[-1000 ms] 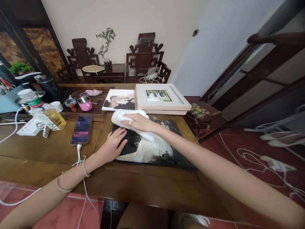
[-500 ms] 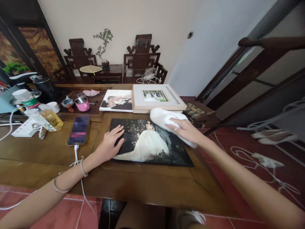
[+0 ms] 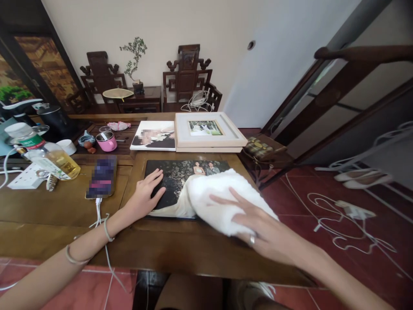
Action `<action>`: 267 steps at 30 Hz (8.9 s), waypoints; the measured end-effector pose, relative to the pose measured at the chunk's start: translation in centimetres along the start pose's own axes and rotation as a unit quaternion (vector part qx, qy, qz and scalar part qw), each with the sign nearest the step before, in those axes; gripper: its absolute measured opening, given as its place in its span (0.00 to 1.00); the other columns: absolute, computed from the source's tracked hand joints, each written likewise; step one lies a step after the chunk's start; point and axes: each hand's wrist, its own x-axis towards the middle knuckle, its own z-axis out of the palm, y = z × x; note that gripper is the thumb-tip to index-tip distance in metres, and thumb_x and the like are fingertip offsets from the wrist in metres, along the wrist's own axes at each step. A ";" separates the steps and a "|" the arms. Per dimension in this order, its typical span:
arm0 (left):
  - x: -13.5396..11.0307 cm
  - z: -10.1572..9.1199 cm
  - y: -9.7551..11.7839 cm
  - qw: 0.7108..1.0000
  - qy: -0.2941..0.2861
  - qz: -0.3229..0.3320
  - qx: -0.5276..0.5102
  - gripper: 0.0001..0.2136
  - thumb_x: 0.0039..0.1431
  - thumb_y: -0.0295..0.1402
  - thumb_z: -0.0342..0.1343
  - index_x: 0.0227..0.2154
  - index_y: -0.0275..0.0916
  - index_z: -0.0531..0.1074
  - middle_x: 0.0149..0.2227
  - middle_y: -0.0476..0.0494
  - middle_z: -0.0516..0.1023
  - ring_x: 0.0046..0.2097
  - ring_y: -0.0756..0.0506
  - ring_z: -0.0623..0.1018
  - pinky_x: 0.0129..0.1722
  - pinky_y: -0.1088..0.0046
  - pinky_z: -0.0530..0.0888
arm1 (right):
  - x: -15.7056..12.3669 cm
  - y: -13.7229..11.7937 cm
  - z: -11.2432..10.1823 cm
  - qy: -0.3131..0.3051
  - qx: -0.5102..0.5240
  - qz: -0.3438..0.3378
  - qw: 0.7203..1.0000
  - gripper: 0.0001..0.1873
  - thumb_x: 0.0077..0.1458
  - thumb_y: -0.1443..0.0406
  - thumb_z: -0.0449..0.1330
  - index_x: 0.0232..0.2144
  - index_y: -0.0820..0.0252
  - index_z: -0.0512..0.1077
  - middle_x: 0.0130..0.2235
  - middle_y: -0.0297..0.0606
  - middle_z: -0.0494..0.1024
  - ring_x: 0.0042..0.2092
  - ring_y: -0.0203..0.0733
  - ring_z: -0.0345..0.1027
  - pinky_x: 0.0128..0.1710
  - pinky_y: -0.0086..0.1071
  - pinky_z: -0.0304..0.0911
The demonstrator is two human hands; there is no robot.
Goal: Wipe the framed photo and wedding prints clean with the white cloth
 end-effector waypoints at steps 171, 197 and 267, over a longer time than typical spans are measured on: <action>-0.2 -0.2 0.4 0.997 -0.057 -0.045 0.025 0.21 0.66 0.28 0.37 0.60 0.35 0.57 0.65 0.35 0.56 0.67 0.43 0.54 0.60 0.54 0.58 | 7.6 0.5 0.5 0.023 -0.075 -0.025 0.997 0.13 0.57 0.67 0.50 0.36 0.59 0.75 0.55 0.48 0.72 0.57 0.56 0.63 0.55 0.52 0.57; -0.1 0.2 -0.8 0.999 0.013 0.030 0.015 0.21 0.66 0.36 0.44 0.58 0.30 0.62 0.62 0.30 0.62 0.65 0.41 0.60 0.63 0.58 0.61 | -1.1 1.4 0.8 0.082 -0.066 0.044 0.993 0.12 0.57 0.65 0.49 0.26 0.55 0.70 0.58 0.45 0.69 0.60 0.57 0.59 0.56 0.53 0.58; -0.2 0.0 -0.3 1.000 -0.008 0.008 -0.002 0.23 0.64 0.37 0.48 0.60 0.37 0.60 0.63 0.33 0.60 0.65 0.39 0.58 0.61 0.51 0.60 | 6.8 9.5 -2.1 0.093 -0.019 0.143 0.985 0.19 0.60 0.52 0.45 0.28 0.56 0.67 0.35 0.41 0.77 0.45 0.54 0.70 0.45 0.44 0.62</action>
